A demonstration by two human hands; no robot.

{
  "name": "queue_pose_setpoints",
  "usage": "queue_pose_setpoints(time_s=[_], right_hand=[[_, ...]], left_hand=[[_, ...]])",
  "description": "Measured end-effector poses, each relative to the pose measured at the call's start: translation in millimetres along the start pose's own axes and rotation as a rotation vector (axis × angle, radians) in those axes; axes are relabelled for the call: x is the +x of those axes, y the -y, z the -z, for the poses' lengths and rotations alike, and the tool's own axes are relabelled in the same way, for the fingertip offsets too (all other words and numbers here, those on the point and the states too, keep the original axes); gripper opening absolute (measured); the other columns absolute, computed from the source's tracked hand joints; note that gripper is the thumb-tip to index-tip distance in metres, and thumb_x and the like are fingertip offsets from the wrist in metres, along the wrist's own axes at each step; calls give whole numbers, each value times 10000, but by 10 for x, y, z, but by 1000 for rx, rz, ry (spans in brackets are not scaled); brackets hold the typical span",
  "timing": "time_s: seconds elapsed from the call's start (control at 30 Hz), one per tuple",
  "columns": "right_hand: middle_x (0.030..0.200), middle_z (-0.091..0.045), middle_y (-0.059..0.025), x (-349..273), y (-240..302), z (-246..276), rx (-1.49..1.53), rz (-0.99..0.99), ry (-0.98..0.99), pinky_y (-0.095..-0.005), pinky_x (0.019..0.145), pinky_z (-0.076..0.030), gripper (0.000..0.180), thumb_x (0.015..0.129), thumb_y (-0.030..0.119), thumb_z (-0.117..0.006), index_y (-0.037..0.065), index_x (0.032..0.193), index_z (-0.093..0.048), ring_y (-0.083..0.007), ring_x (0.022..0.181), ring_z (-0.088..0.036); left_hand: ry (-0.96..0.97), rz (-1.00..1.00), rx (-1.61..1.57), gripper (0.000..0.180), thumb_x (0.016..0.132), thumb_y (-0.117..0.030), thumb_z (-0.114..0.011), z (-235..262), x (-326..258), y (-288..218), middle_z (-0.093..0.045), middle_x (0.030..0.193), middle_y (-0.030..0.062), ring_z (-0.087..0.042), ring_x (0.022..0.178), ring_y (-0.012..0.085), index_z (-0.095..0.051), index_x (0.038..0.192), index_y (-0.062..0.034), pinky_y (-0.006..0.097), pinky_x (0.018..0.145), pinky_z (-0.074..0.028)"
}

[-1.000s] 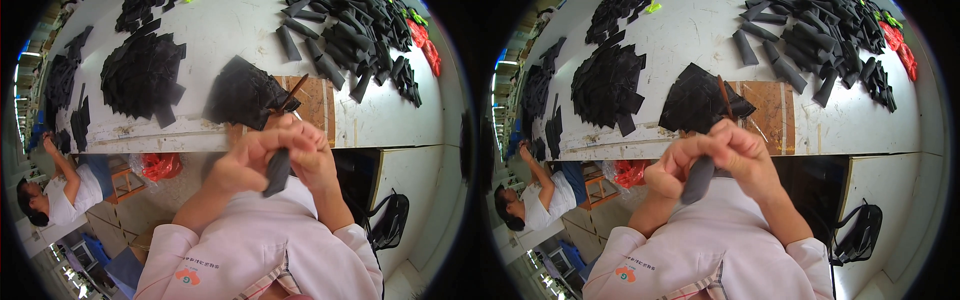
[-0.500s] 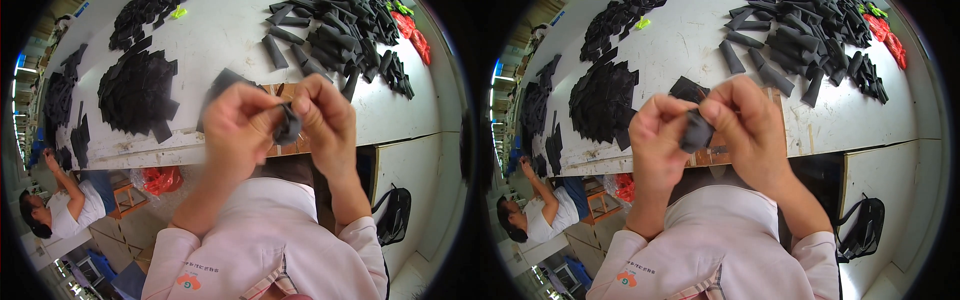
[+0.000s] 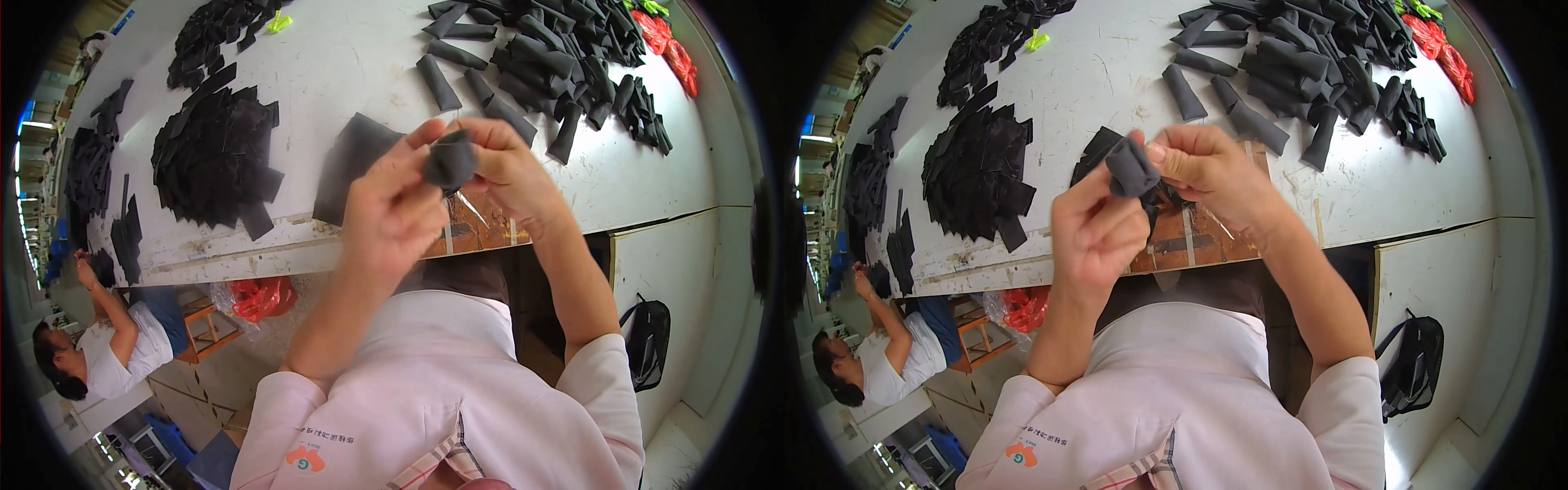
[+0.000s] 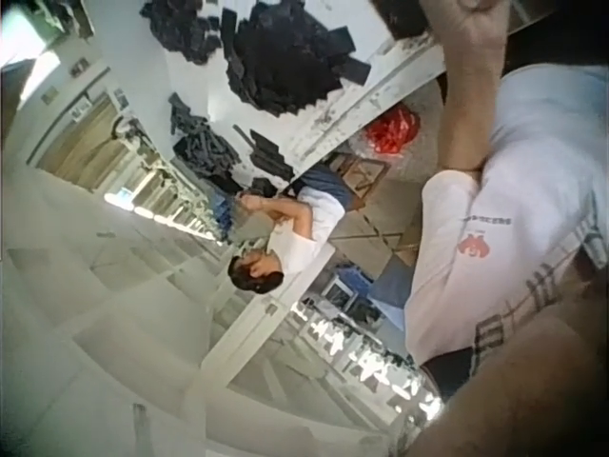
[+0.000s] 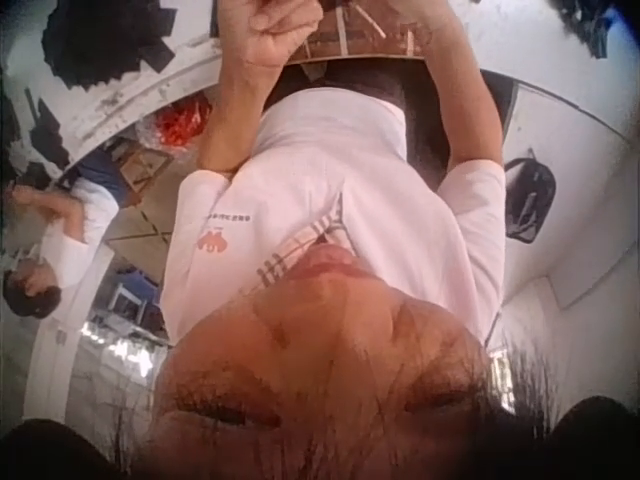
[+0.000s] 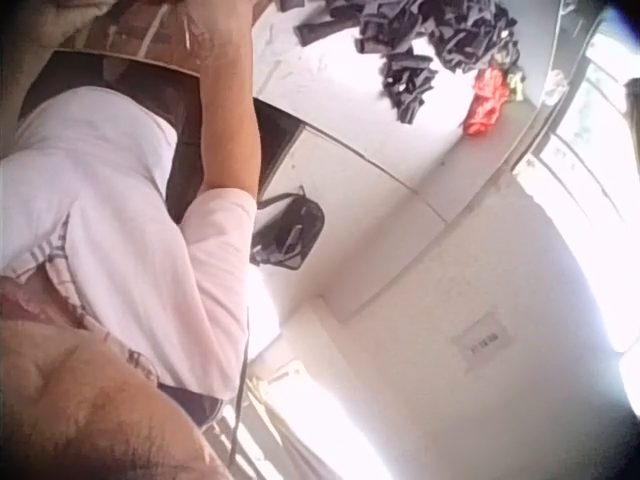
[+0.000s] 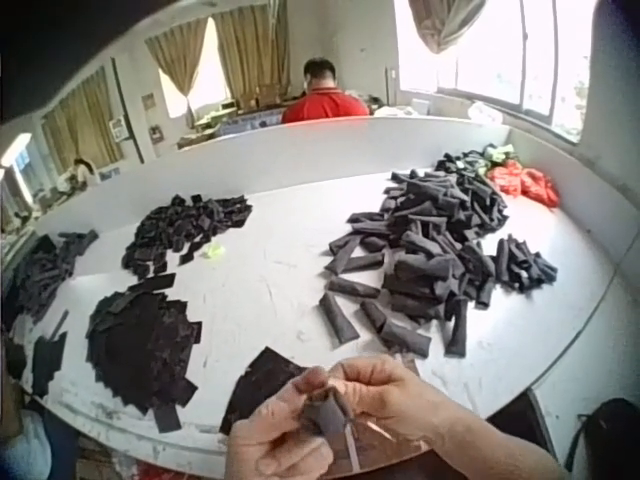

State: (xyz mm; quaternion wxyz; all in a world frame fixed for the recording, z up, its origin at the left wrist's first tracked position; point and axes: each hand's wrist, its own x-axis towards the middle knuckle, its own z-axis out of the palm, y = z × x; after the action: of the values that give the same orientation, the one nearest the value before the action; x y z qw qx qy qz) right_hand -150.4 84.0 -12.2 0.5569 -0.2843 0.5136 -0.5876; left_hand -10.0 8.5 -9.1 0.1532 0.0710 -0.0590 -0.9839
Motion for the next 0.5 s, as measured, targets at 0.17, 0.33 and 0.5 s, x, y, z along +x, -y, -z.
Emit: queue_pose_setpoints(time_s=[0.17, 0.33, 0.5], right_hand=[[617, -413, 73, 48, -121, 85, 19, 62, 170, -158, 471, -254, 236, 839, 292, -562, 91, 718, -538, -14, 550, -336], [613, -394, 71, -3, -410, 38, 38, -22, 22, -172, 483, -271, 245, 846, 291, -553, 90, 709, -521, -26, 550, -324], [606, -405, 58, -60, 87, -109, -82, 124, 139, -183, 492, -285, 282, 842, 310, -557, 53, 729, -534, -35, 557, -342]], left_hand=[[-169, -270, 619, 280, 830, 3, -511, -82, -53, 100, -575, 730, 95, -338, 362, 22, -424, 1096, 1, 162, 313, -245], [-196, -37, 243, 330, 813, -41, -528, 383, -47, -27, -589, 801, 89, -312, 342, 28, -429, 1127, -10, 167, 311, -216], [166, 91, -95, 406, 812, -124, -537, 159, -75, -81, -598, 910, 98, -300, 335, 42, -435, 1183, 7, 173, 333, -207]])
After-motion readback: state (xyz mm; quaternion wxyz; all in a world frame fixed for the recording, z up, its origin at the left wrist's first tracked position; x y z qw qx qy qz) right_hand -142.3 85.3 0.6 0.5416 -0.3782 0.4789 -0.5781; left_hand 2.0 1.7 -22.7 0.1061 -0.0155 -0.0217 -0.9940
